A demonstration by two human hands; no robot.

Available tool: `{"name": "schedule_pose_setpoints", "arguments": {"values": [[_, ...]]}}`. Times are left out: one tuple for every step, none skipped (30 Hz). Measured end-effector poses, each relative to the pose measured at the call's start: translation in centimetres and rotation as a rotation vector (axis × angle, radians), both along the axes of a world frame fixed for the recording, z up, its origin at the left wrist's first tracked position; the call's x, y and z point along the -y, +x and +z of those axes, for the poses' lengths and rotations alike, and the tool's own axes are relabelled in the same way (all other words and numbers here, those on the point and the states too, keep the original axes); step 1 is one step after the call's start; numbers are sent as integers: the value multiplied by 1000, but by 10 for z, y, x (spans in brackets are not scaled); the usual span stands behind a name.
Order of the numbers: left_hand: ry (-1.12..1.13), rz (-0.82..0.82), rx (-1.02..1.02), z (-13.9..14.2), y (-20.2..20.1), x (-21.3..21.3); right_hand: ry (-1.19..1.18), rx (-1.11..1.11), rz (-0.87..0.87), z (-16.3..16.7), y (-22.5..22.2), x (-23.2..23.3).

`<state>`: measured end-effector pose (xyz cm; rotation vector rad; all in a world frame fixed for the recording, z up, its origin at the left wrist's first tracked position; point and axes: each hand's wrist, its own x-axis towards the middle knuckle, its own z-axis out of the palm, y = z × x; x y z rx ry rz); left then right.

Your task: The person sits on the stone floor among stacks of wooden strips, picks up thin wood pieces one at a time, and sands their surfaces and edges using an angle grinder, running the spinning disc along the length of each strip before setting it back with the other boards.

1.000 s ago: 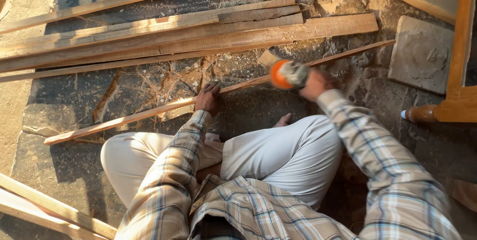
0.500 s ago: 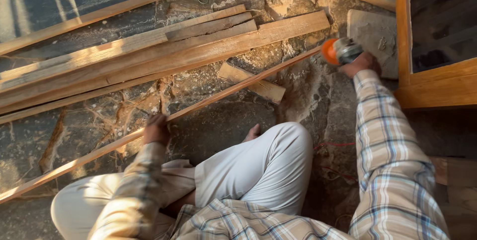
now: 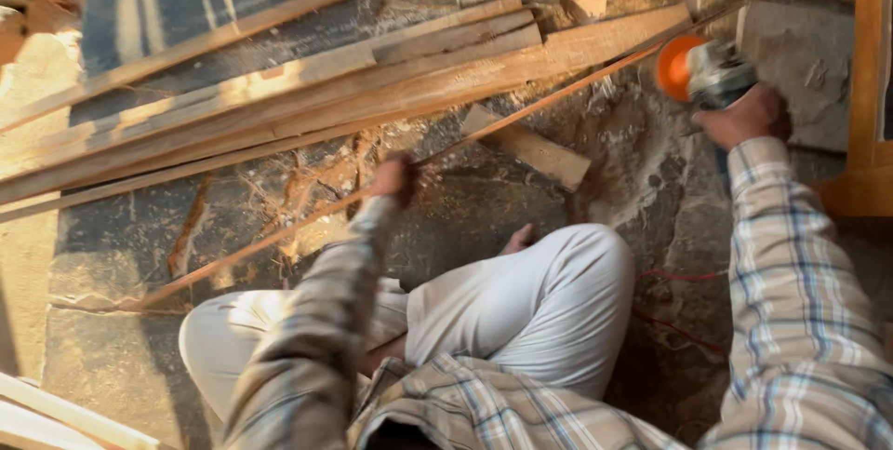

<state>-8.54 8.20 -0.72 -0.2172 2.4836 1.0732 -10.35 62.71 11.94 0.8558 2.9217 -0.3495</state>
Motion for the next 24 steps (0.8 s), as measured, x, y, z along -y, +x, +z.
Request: {"name": "schedule_pose_setpoints", "arguments": {"values": [[-133, -152, -156, 7, -7, -18, -12, 13, 9, 2, 1, 10], [-264, -303, -306, 16, -9, -25, -20, 30, 19, 4, 1, 22], [-284, -309, -363, 24, -7, -22, -23, 56, 35, 6, 2, 31], [-306, -314, -416, 31, -1, -11, -10, 70, 57, 8, 3, 39], [-338, -321, -469, 35, 7, 9, -5, 82, 79, 8, 3, 46], [-264, -245, -457, 39, 21, 43, -5, 89, 103, 7, 1, 53], [-268, -181, -443, 40, 35, 77, -20, 67, 137, 5, 0, 59], [-337, -131, -407, 39, 52, 112, -37, 47, 166, 2, -3, 65], [-429, -104, -344, 35, 67, 142, -57, 35, 189, -3, -4, 71], [-553, -106, -232, 30, 81, 171, -36, 72, 191, -11, -6, 81], [-637, -135, -105, 23, 92, 189, -6, 116, 200, -19, -10, 93], [-700, -169, 11, 16, 100, 203, 32, 146, 213, -23, -15, 103], [-719, -212, 101, 9, 103, 209, -35, 187, 221, -27, -18, 116], [-720, -256, 149, 3, 107, 211, -104, 222, 228, -33, -21, 132], [-718, -298, 195, -2, 108, 209, -80, 177, 278, -37, -22, 148], [-728, -336, 176, -7, 110, 207, -49, 141, 329, -40, -21, 166], [-736, -373, 127, -9, 111, 203, -104, 156, 350, -44, -20, 188], [-752, -417, 67, -12, 114, 200, -162, 174, 370, -46, -17, 208], [-744, -395, 20, -14, 117, 199, -189, 168, 470, -46, -12, 226], [-739, -379, -24, -17, 121, 198, -222, 163, 565, -48, -4, 247], [-733, -361, -72, -21, 125, 199, -170, 237, 583, -48, 4, 268], [-687, -335, -68, -23, 130, 200, -117, 306, 601, -47, 9, 287], [-645, -308, -64, -24, 134, 200, -46, 328, 666, -46, 16, 306], [-603, -282, -63, -25, 136, 200, 25, 349, 728, -46, 25, 324]]}}
